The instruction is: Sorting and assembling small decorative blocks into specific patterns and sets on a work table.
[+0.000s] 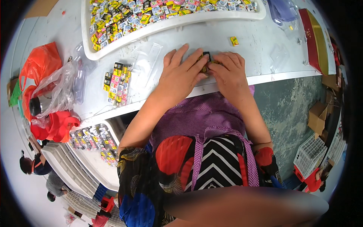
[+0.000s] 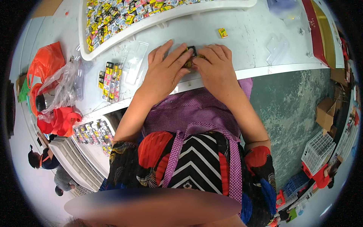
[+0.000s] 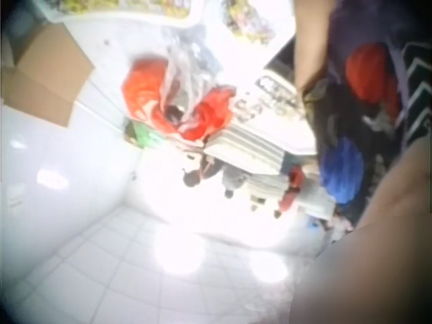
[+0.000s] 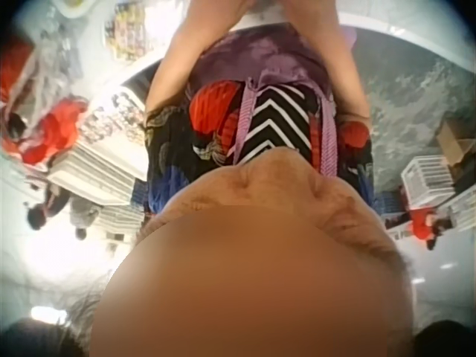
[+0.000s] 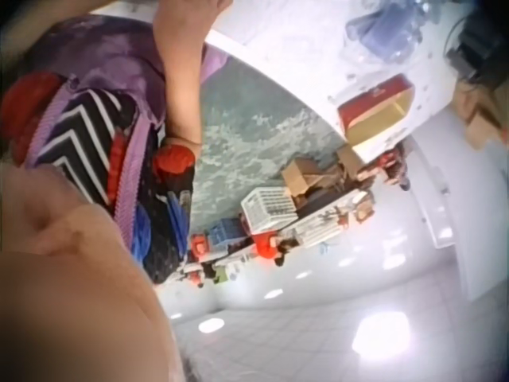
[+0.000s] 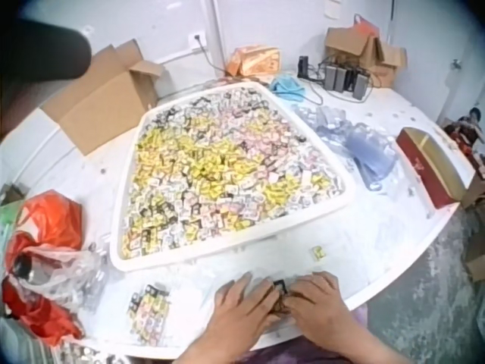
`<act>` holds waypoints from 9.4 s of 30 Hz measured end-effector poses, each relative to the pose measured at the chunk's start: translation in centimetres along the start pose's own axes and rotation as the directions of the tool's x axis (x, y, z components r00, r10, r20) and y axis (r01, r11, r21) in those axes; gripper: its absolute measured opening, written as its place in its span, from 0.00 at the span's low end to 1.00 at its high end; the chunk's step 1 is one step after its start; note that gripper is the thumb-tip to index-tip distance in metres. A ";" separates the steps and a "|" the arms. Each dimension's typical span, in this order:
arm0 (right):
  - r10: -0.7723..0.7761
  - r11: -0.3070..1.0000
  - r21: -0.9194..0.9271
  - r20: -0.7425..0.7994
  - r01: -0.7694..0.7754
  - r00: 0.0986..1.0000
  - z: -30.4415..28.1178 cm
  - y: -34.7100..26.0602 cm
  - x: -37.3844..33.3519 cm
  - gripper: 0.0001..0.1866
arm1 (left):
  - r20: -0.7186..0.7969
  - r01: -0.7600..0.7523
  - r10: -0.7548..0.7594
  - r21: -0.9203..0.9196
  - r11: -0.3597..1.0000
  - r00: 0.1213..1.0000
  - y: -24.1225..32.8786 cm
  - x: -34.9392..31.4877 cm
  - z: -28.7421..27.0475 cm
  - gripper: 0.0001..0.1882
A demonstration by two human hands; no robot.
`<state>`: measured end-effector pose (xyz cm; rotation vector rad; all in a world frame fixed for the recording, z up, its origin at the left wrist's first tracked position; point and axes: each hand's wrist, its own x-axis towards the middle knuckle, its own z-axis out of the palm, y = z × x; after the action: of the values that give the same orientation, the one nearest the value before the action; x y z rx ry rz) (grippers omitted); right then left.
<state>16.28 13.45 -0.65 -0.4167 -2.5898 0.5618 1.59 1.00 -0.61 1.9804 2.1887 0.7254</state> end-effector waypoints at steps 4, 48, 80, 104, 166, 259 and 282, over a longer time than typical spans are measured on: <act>-0.039 0.995 -0.093 -0.013 0.038 0.999 0.4 0.2 0.0 0.10 | 0.008 -0.007 0.007 0.010 1.000 1.000 -0.1 0.3 0.0 0.22; 0.464 0.663 0.695 -0.093 -0.276 0.881 -2.1 0.0 -0.9 0.20 | -0.414 -0.161 0.153 0.018 0.987 0.897 -0.8 0.4 -4.4 0.17; -0.116 0.991 -0.051 0.149 0.125 0.982 0.7 -2.7 -1.1 0.30 | -0.113 0.124 -0.116 0.065 0.990 0.987 -2.6 -2.9 -4.1 0.20; -0.031 0.986 -0.152 0.235 0.069 0.972 1.4 -1.1 -1.4 0.34 | -0.072 0.203 -0.207 -0.068 0.977 0.976 -1.1 0.4 -1.3 0.18; -0.164 -0.361 0.692 0.612 -0.625 0.773 8.8 -12.5 4.6 0.36 | 0.176 0.712 -0.815 -0.609 0.350 0.552 -8.7 -11.3 -9.9 0.24; -0.248 0.967 -0.027 0.134 0.254 0.959 2.9 -1.6 2.8 0.22 | -0.168 0.357 -0.487 -0.489 0.796 0.857 -1.7 -7.5 -4.9 0.13; -0.186 0.981 -0.012 0.221 0.193 0.957 3.4 -1.3 4.3 0.25 | -0.006 0.321 -0.724 -0.894 0.314 0.690 -4.3 -8.4 -2.8 0.14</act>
<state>10.72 12.81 -1.27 -0.1184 -2.8127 0.5233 -2.20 -8.06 -1.92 0.5231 1.8104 1.7455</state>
